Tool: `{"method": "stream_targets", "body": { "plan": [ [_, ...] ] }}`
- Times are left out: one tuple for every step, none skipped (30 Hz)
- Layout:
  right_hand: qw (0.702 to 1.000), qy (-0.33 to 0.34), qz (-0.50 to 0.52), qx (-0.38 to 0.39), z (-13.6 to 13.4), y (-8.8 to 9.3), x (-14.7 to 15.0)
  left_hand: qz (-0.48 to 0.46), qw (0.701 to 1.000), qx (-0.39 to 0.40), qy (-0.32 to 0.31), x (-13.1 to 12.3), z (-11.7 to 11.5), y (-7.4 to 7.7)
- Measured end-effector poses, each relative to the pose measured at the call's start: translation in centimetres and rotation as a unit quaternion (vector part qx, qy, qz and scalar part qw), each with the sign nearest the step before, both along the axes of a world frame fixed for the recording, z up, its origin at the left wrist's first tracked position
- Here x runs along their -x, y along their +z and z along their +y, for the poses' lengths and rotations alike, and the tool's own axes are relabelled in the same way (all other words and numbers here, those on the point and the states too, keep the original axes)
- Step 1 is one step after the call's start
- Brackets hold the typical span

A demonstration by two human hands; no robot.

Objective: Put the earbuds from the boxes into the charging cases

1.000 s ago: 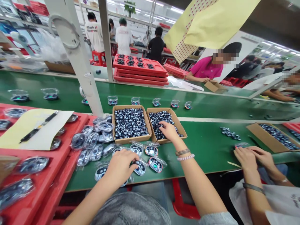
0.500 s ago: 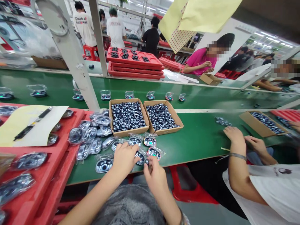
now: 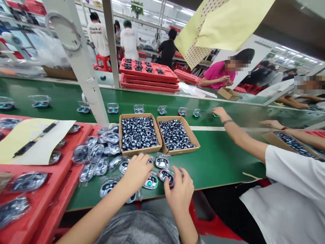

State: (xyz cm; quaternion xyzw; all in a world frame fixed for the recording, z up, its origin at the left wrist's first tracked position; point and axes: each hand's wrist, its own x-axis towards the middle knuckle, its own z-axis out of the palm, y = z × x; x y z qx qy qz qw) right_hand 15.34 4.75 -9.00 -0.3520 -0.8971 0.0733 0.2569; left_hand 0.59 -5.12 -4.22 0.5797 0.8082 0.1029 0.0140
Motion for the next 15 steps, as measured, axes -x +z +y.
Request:
{"method": "stream_targets", "body": {
  "plan": [
    [1.0, 0.01, -0.017, 0.007, 1.0, -0.1, -0.1, 0.008, 1.0, -0.004, -0.004, -0.1, 0.4, 0.1],
    [0.999, 0.031, -0.022, 0.024, 2.0, -0.3, -0.1, 0.016, 1.0, -0.01, -0.011, -0.2, 0.8, 0.2],
    [0.997, 0.057, -0.016, 0.046, 2.8, -0.5, -0.2, 0.025, 0.999, -0.017, -0.021, -0.3, 1.4, 0.4],
    [0.994, 0.081, -0.002, 0.067, 3.6, -0.7, -0.2, 0.033, 0.999, -0.021, -0.033, -0.4, 2.0, 0.5],
    [0.991, 0.096, 0.014, 0.089, 4.4, -0.8, -0.2, 0.04, 0.998, -0.021, -0.044, -0.4, 2.8, 0.5],
    [0.988, 0.1, 0.028, 0.111, 5.1, -0.8, -0.3, 0.045, 0.997, -0.015, -0.055, -0.4, 3.5, 0.4],
    [0.986, 0.092, 0.038, 0.131, 5.9, -0.8, -0.4, 0.048, 0.997, -0.005, -0.064, -0.4, 4.3, 0.3],
    [0.985, 0.074, 0.046, 0.148, 6.9, -0.7, -0.8, 0.047, 0.996, 0.006, -0.07, -0.4, 5.0, 0.1],
    [0.985, 0.048, 0.053, 0.16, 8.1, -0.6, -1.2, 0.045, 0.996, 0.018, -0.073, -0.4, 5.6, -0.2],
    [0.984, 0.018, 0.062, 0.165, 9.4, -0.4, -1.8, 0.044, 0.996, 0.026, -0.074, -0.5, 6.2, -0.4],
    [0.984, -0.014, 0.07, 0.164, 10.9, -0.3, -2.5, 0.043, 0.996, 0.031, -0.074, -0.6, 6.7, -0.6],
    [0.983, -0.047, 0.079, 0.159, 12.5, -0.3, -3.2, 0.043, 0.996, 0.033, -0.076, -0.8, 7.2, -0.7],
    [0.981, -0.08, 0.087, 0.151, 14.1, -0.3, -4.0, 0.043, 0.995, 0.034, -0.08, -1.1, 7.7, -0.7],
    [0.978, -0.113, 0.095, 0.146, 15.6, -0.4, -4.7, 0.042, 0.995, 0.034, -0.087, -1.6, 8.3, -0.5],
    [0.975, -0.141, 0.102, 0.141, 16.8, -0.6, -5.3, 0.041, 0.994, 0.033, -0.095, -2.2, 9.0, -0.2]
  ]
}}
